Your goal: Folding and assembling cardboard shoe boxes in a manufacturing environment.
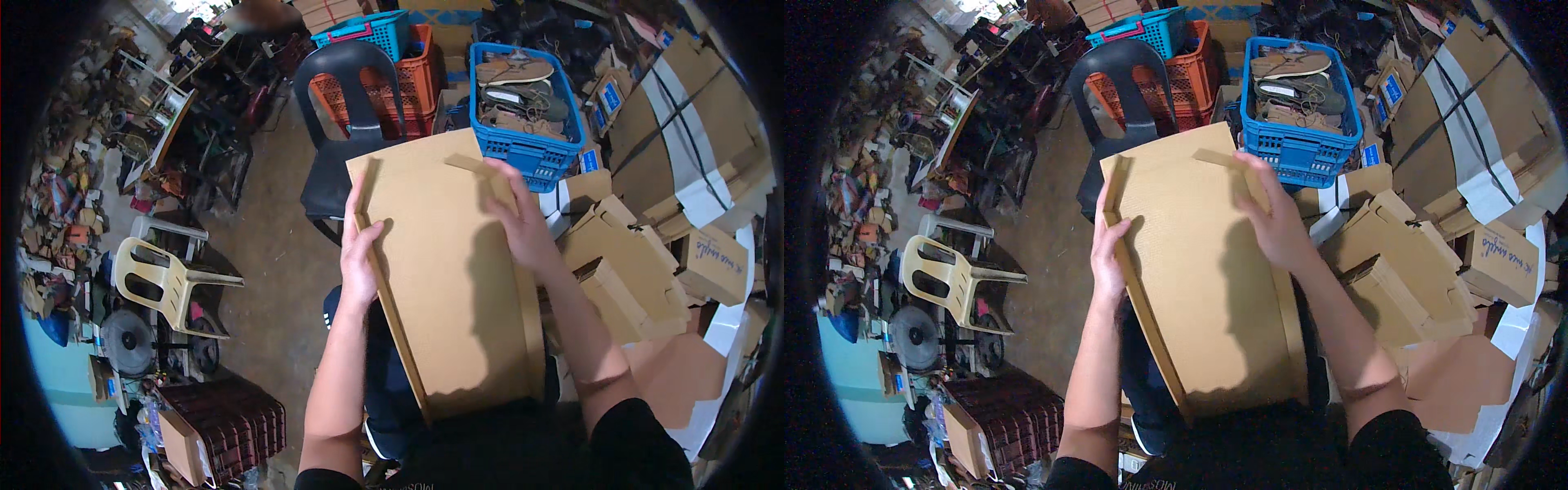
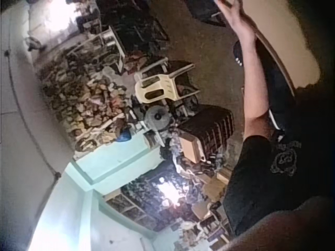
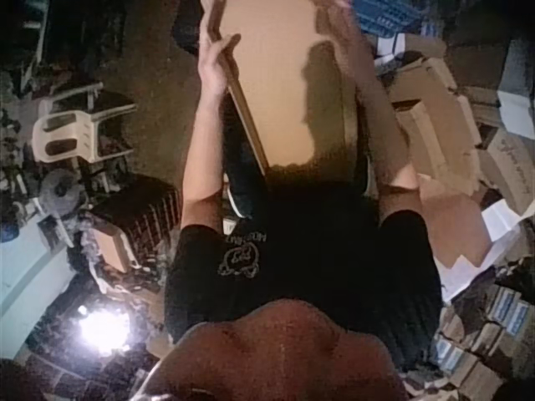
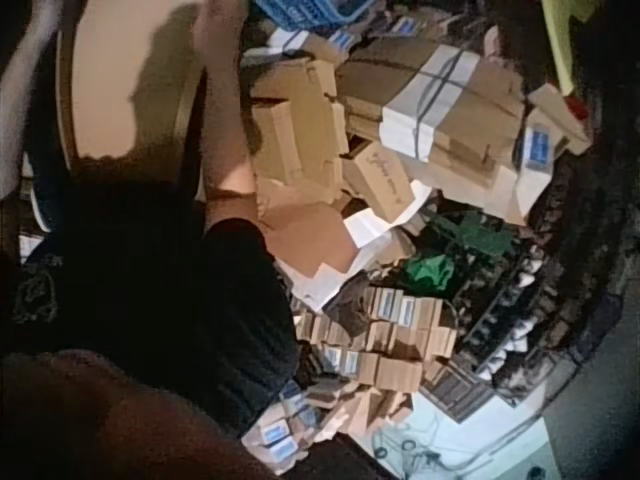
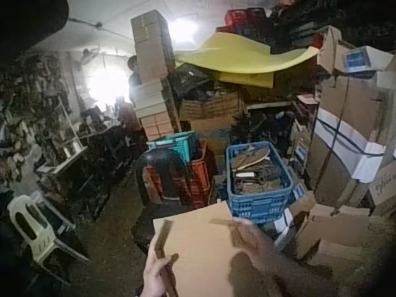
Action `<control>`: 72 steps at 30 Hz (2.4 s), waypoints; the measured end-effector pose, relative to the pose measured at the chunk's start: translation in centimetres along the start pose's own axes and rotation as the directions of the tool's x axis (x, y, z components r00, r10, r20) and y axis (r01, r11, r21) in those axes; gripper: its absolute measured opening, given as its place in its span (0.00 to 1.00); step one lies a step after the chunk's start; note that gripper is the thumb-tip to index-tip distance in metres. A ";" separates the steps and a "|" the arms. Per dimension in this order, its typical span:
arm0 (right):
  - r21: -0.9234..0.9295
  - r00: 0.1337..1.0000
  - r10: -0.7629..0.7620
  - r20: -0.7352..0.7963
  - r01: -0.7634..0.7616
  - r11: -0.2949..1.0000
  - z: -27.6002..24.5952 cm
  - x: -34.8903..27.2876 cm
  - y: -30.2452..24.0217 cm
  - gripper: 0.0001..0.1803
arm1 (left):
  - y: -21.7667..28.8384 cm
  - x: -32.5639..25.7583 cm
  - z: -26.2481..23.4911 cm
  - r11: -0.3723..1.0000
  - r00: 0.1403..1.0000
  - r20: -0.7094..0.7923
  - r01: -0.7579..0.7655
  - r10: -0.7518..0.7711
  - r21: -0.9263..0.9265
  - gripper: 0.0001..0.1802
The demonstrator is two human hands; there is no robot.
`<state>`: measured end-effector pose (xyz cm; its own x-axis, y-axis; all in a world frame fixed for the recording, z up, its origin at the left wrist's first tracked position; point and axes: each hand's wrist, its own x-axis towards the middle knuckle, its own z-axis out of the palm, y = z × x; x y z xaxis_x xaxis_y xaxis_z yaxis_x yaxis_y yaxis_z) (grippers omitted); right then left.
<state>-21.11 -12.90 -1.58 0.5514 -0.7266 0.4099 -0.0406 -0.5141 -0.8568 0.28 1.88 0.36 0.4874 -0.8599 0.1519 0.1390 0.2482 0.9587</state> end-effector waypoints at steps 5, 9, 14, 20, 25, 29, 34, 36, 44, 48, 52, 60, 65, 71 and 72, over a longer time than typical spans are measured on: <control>0.453 0.976 0.163 0.145 -0.212 0.866 -3.0 1.9 -0.7 0.18 | 0.7 -0.3 -1.4 0.999 0.999 0.026 0.048 -0.047 -0.027 0.28; 0.290 0.968 0.220 0.119 -0.245 0.925 -2.4 2.4 -0.4 0.14 | 0.7 0.6 -1.4 0.988 0.998 0.053 0.024 -0.033 0.150 0.20; 0.287 0.947 0.215 0.238 -0.280 0.916 -3.5 4.3 0.3 0.14 | 0.4 1.8 -3.6 0.950 0.983 0.099 0.124 -0.158 0.286 0.16; 0.151 0.822 0.305 0.481 -0.420 0.895 -4.0 7.3 0.5 0.11 | -0.4 2.4 -3.6 0.994 0.990 -0.110 0.096 -0.089 0.055 0.29; 0.379 0.903 0.220 0.369 -0.362 0.851 -3.9 7.1 0.4 0.14 | 0.8 2.8 -4.0 0.992 0.993 0.017 0.115 -0.116 0.044 0.31; 0.317 0.887 0.222 0.405 -0.364 0.876 -4.0 7.8 0.1 0.15 | 0.9 3.6 -4.3 0.992 0.998 0.049 0.022 -0.028 0.123 0.21; 0.113 0.884 0.085 0.459 -0.152 0.982 -3.3 8.5 5.7 0.14 | -0.6 5.8 -5.9 0.815 0.990 0.139 -0.102 0.027 0.571 0.12; -0.195 0.886 0.028 0.463 0.071 0.978 -2.9 8.1 6.2 0.11 | -0.6 6.2 -5.3 0.562 0.953 0.300 -0.276 0.052 0.780 0.15; -0.101 0.834 -0.273 0.479 0.361 0.927 2.2 5.2 9.9 0.05 | -6.4 5.4 -7.4 0.149 0.771 0.630 -0.614 -0.097 0.775 0.10; -0.079 0.826 -0.193 0.529 0.275 0.958 3.5 5.3 10.8 0.06 | -7.9 3.8 -8.3 0.103 0.790 0.611 -0.604 -0.049 0.790 0.10; -0.014 0.902 0.007 0.433 -0.001 1.000 4.8 4.4 11.3 0.17 | -8.7 2.0 -7.9 0.125 0.849 0.528 -0.524 0.001 0.842 0.08; 0.257 0.915 0.292 0.280 -0.364 0.895 8.4 2.2 16.2 0.29 | -14.3 0.2 -8.9 0.927 0.994 -0.105 0.017 0.024 0.375 0.08; 0.288 0.858 0.286 0.427 -0.429 0.856 9.3 1.8 16.3 0.36 | -14.5 -0.3 -6.9 0.988 0.975 -0.208 0.108 -0.083 0.114 0.08; 0.301 0.930 0.172 0.326 -0.274 0.914 9.6 1.8 18.8 0.32 | -14.2 0.4 -7.7 0.983 0.968 -0.176 0.183 -0.179 0.005 0.09; 0.303 0.929 0.170 0.328 -0.274 0.913 9.7 1.8 18.9 0.32 | -14.7 0.4 -8.4 0.987 0.980 -0.118 0.158 -0.159 -0.011 0.08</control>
<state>-12.76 -19.47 -20.08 0.7788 -0.6130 0.1330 0.0644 -0.1327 -0.9891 5.67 1.61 -15.67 0.5574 -0.8296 -0.0314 0.2238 0.1137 0.9680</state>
